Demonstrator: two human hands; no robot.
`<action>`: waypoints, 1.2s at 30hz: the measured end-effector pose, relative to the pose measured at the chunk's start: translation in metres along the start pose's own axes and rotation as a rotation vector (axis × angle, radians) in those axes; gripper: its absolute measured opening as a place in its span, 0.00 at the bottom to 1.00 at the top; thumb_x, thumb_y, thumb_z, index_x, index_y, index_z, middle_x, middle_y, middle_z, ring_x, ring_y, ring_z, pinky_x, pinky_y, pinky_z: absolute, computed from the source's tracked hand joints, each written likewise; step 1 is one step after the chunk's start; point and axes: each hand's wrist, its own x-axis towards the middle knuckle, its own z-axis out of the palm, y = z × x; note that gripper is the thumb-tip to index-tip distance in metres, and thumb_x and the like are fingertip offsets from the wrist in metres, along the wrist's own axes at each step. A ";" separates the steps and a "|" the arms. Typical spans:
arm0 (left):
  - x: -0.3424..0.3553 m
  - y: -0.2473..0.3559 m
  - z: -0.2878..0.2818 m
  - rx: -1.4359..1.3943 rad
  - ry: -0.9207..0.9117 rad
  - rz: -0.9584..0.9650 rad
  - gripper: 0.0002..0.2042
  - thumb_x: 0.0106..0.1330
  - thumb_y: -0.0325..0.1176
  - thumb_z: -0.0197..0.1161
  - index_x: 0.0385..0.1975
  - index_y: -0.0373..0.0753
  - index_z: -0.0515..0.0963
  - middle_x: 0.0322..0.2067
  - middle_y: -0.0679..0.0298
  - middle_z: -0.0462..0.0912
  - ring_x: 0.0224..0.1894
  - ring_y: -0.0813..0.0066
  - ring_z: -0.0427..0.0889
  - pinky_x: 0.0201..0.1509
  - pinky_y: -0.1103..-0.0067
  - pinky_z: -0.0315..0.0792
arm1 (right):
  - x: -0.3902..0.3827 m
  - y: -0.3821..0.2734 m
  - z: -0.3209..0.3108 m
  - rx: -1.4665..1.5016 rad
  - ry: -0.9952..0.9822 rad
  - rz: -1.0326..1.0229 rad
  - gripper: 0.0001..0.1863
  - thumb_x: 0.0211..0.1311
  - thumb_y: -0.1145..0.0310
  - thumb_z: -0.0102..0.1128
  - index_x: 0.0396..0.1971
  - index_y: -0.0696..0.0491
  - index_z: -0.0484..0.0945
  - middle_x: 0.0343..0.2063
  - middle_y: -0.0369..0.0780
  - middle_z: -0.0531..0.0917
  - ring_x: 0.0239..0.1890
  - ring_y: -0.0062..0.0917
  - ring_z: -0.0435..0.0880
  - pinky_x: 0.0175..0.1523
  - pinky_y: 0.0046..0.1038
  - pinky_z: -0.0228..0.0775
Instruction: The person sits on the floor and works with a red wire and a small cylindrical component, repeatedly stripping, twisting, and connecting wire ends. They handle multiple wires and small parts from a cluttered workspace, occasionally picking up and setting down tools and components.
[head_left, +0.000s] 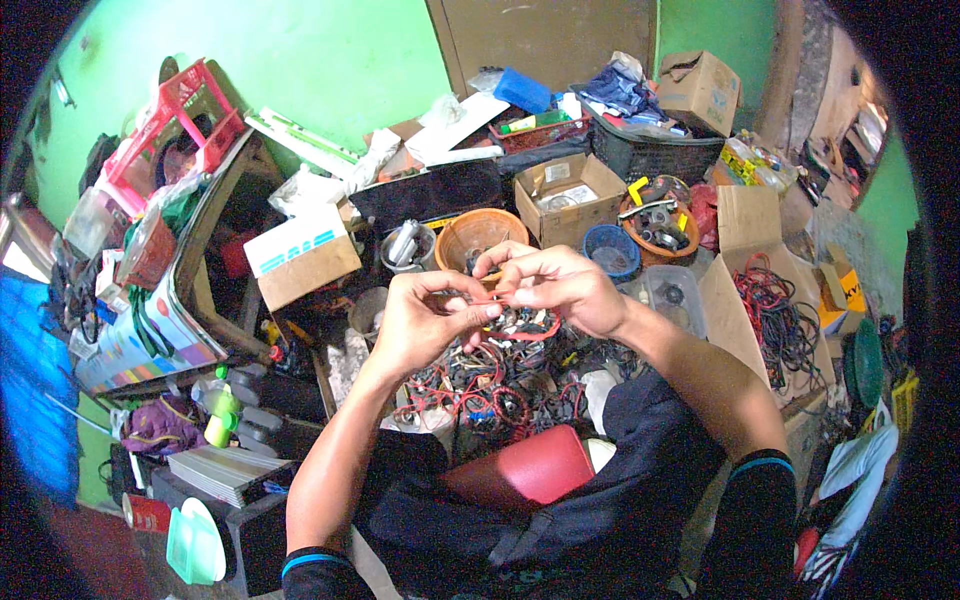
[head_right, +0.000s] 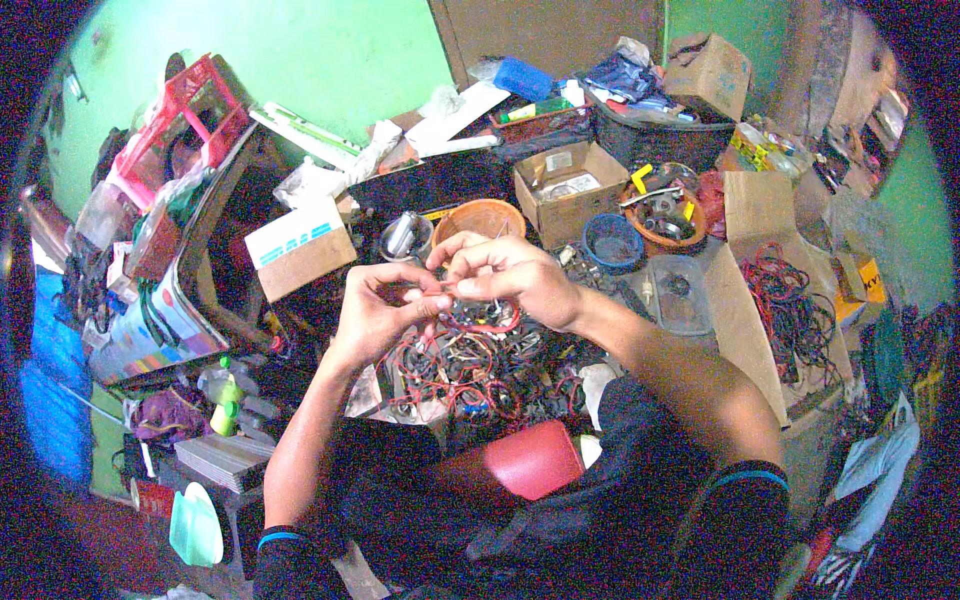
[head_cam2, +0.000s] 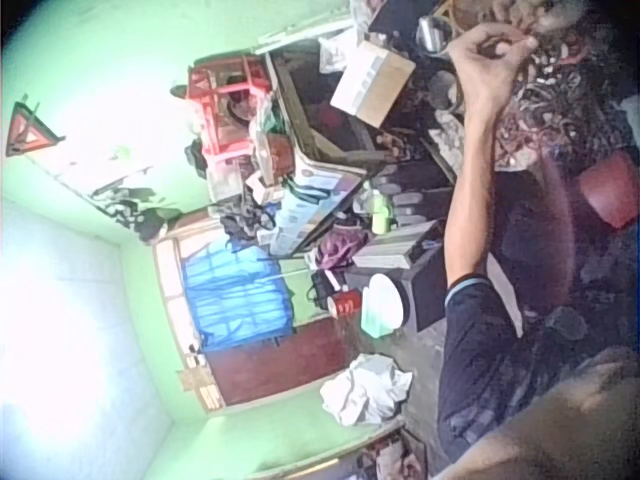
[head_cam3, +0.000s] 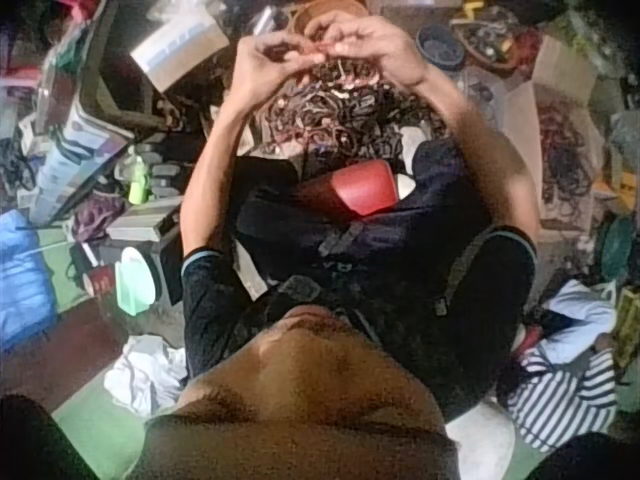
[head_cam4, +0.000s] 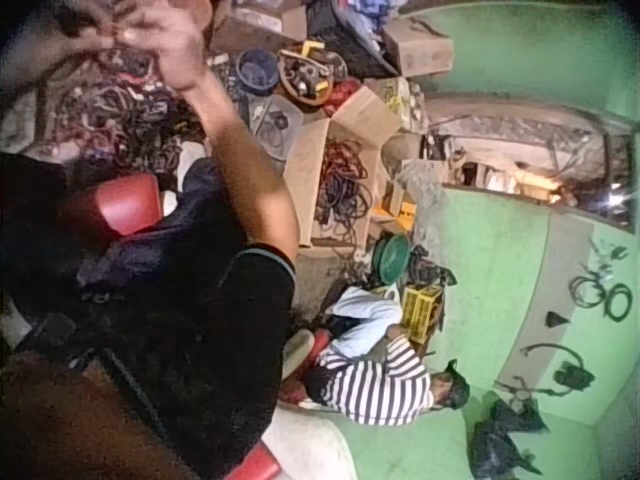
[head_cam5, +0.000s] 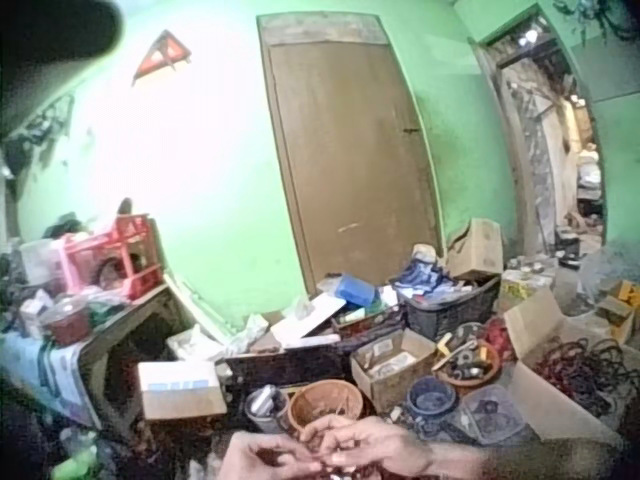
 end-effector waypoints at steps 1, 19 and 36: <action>0.000 -0.001 -0.003 0.091 0.017 0.013 0.05 0.54 0.25 0.66 0.27 0.32 0.79 0.20 0.64 0.80 0.19 0.86 0.75 0.21 0.87 0.69 | -0.001 -0.002 -0.001 0.120 -0.007 0.010 0.10 0.51 0.65 0.56 0.22 0.57 0.74 0.43 0.43 0.73 0.49 0.28 0.69 0.55 0.29 0.57; -0.054 -0.059 -0.146 0.440 0.038 -0.179 0.10 0.60 0.29 0.62 0.38 0.32 0.79 0.25 0.69 0.80 0.23 0.87 0.71 0.23 0.86 0.65 | -0.141 -0.093 -0.204 0.386 1.386 -0.360 0.11 0.57 0.66 0.51 0.18 0.51 0.64 0.08 0.28 0.55 0.08 0.16 0.51 0.16 0.20 0.46; -0.019 -0.011 -0.023 0.390 0.138 0.236 0.09 0.63 0.29 0.57 0.37 0.31 0.79 0.23 0.64 0.73 0.26 0.83 0.73 0.27 0.84 0.70 | -0.010 0.008 0.004 -1.085 0.114 0.090 0.19 0.50 0.54 0.60 0.35 0.54 0.75 0.33 0.45 0.79 0.38 0.39 0.79 0.42 0.37 0.71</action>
